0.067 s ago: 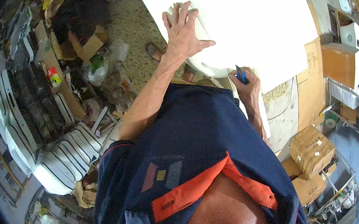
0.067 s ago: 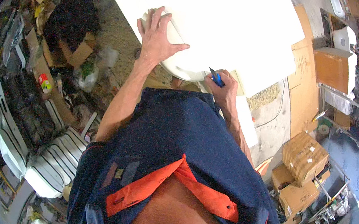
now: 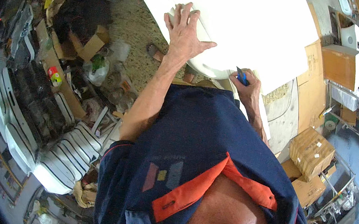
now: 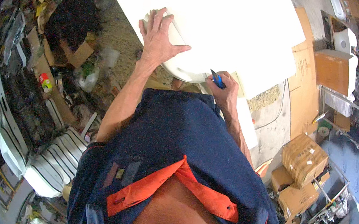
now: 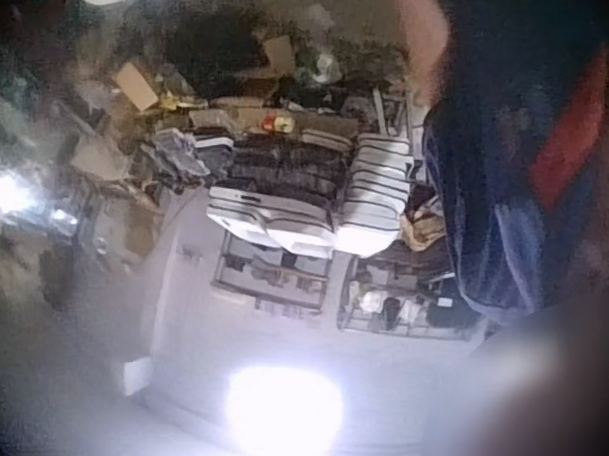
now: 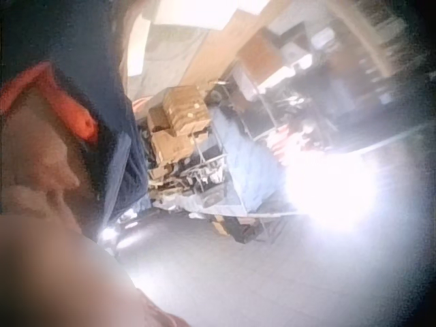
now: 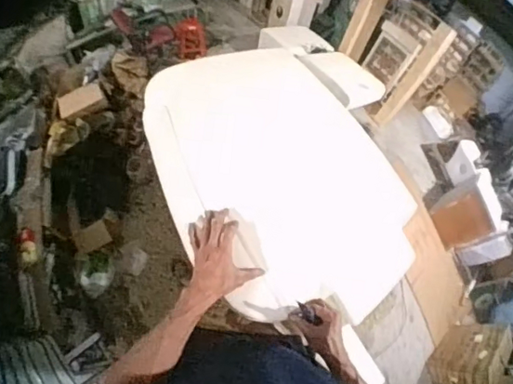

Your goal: The person uses a utility knife to cut along a seam on a white plastic part, then uses a power drill to make a hole near the cut. The person removes a small plastic piece and continues drilling.

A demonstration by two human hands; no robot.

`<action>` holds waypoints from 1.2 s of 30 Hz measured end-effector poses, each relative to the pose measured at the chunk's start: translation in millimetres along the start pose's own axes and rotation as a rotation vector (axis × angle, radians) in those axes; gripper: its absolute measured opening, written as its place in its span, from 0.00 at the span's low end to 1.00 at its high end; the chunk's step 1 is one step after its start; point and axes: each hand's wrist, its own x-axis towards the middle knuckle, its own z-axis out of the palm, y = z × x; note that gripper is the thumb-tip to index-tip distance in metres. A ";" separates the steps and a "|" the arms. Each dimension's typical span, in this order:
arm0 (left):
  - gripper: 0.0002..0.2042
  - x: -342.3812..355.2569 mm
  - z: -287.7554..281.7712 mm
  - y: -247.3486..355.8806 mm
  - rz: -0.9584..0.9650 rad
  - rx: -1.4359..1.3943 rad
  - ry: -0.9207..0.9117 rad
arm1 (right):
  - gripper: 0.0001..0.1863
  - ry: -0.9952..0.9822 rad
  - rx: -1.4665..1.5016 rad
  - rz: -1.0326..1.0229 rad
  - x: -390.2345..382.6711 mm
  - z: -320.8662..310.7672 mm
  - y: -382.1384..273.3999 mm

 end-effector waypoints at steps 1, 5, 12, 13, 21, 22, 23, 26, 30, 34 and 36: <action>0.54 0.2 -1.3 0.2 -0.011 0.004 -0.007 | 0.09 0.002 0.001 -0.008 -0.4 0.2 0.4; 0.55 -0.2 -4.7 1.2 -0.011 -0.015 -0.017 | 0.09 -0.011 0.035 0.064 0.0 0.1 1.6; 0.54 -1.2 -5.8 2.3 -0.008 -0.021 -0.015 | 0.09 -0.025 -0.029 0.039 1.8 -1.3 0.6; 0.54 -1.1 -5.7 2.1 -0.009 -0.023 -0.017 | 0.09 -0.027 -0.033 0.041 1.8 -1.3 0.7; 0.53 -0.5 -3.8 1.1 -0.009 -0.046 -0.006 | 0.08 -0.020 -0.016 0.032 1.1 -0.2 0.5; 0.53 -0.4 -3.5 1.1 -0.014 -0.053 -0.013 | 0.08 -0.021 -0.008 0.035 1.0 -0.3 0.0; 0.54 -0.2 -3.4 1.1 -0.013 -0.049 -0.009 | 0.08 -0.024 -0.004 0.038 1.0 -0.7 -0.5; 0.54 -0.4 -3.4 1.2 -0.019 -0.052 -0.012 | 0.08 -0.035 -0.018 0.055 2.0 -2.0 -1.7; 0.54 -1.2 -4.2 2.2 -0.026 -0.058 -0.009 | 0.09 -0.059 -0.062 0.061 3.9 -3.0 -2.2; 0.54 -0.9 -5.8 3.6 -0.034 -0.066 -0.011 | 0.09 -0.054 -0.068 0.041 4.5 -3.1 -2.2; 0.54 -0.6 -6.8 4.2 -0.034 -0.052 -0.006 | 0.09 -0.058 -0.064 0.039 4.8 -3.4 -1.7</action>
